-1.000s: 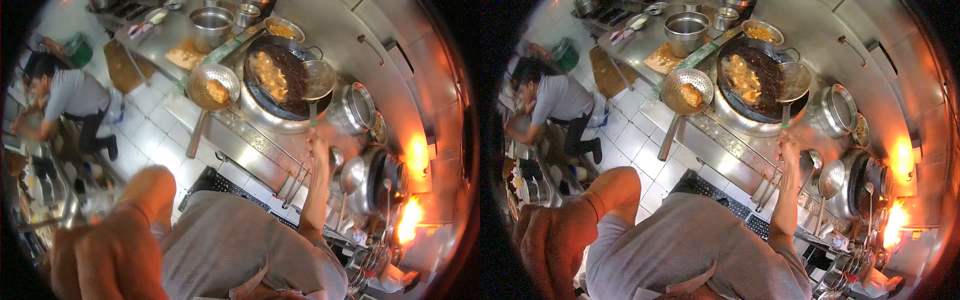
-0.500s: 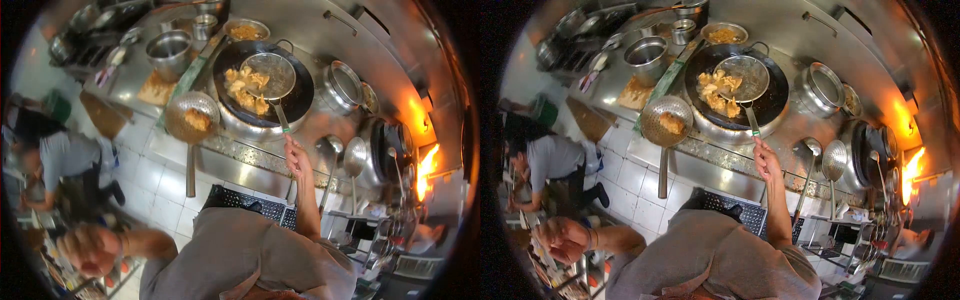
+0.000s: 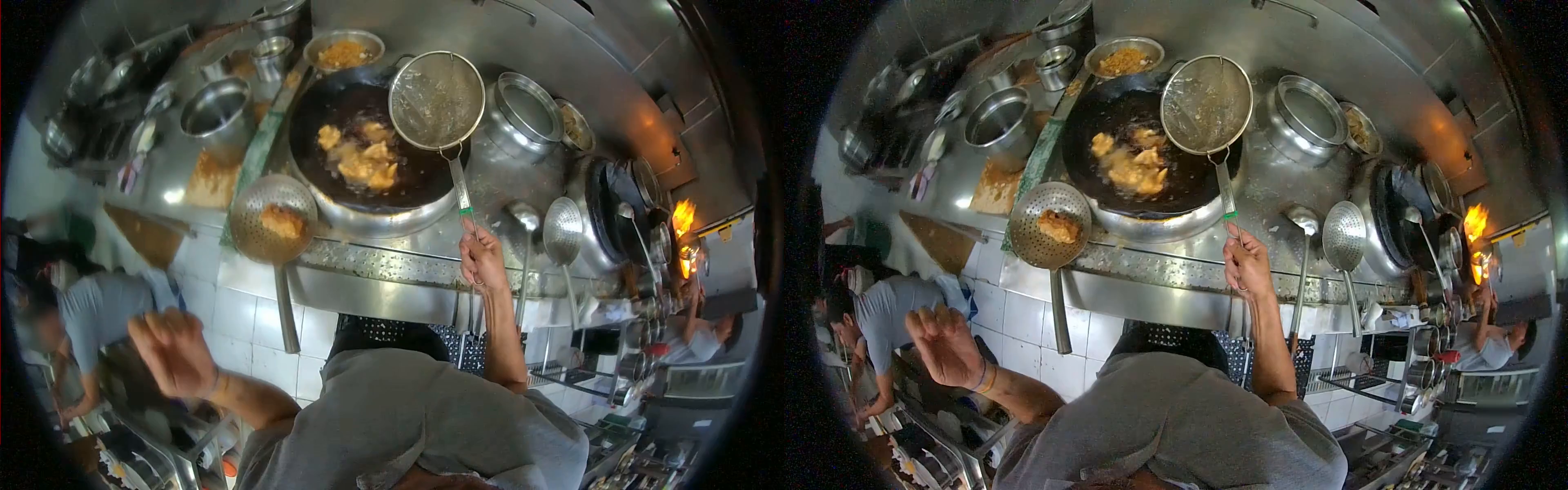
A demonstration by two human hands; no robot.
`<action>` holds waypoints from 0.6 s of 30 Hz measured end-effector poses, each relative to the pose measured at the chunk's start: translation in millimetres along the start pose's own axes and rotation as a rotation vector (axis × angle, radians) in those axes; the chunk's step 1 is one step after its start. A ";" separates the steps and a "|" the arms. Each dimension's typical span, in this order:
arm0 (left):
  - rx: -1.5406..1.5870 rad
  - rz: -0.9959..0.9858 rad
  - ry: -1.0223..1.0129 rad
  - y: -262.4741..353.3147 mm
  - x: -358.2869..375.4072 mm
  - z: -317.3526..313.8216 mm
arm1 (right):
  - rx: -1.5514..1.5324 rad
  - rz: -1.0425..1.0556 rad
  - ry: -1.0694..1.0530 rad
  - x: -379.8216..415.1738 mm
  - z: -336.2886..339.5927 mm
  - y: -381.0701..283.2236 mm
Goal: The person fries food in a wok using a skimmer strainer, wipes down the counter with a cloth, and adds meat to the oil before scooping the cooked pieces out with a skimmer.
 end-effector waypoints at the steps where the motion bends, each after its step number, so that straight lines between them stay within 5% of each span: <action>1: -0.056 -0.008 -0.012 -4.1 1.4 -9.6 | -0.012 0.006 0.001 -2.0 7.1 -4.5; 6: -0.199 -0.025 0.097 -22.8 35.8 -47.1 | -0.104 0.097 -0.062 -27.7 64.4 -67.2; 8: -0.213 -0.016 0.166 -26.9 54.6 -60.3 | -0.028 0.208 0.100 -38.9 94.1 -119.5; 10: -0.376 0.028 0.344 -29.0 76.4 -63.6 | 0.254 0.411 0.243 -76.3 148.0 -162.4; 13: -0.602 0.062 0.276 -29.5 98.3 -96.3 | 0.706 0.888 0.431 -125.6 207.2 -248.3; 15: -0.699 0.033 0.315 -30.8 111.0 -124.4 | 1.097 1.003 0.793 -148.8 228.5 -291.6; 18: -0.816 0.073 0.255 -28.5 133.1 -144.1 | 1.328 0.882 0.871 -227.2 292.4 -300.2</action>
Point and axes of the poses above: each hand's wrist, its own x-axis away from the middle knuckle, its own z-axis out of the back of the hand, y = z × x, the point moved 6 cm from there along -x, towards the middle knuckle, and after that the axes turned 6 degrees about y, right-handed, at the moved point
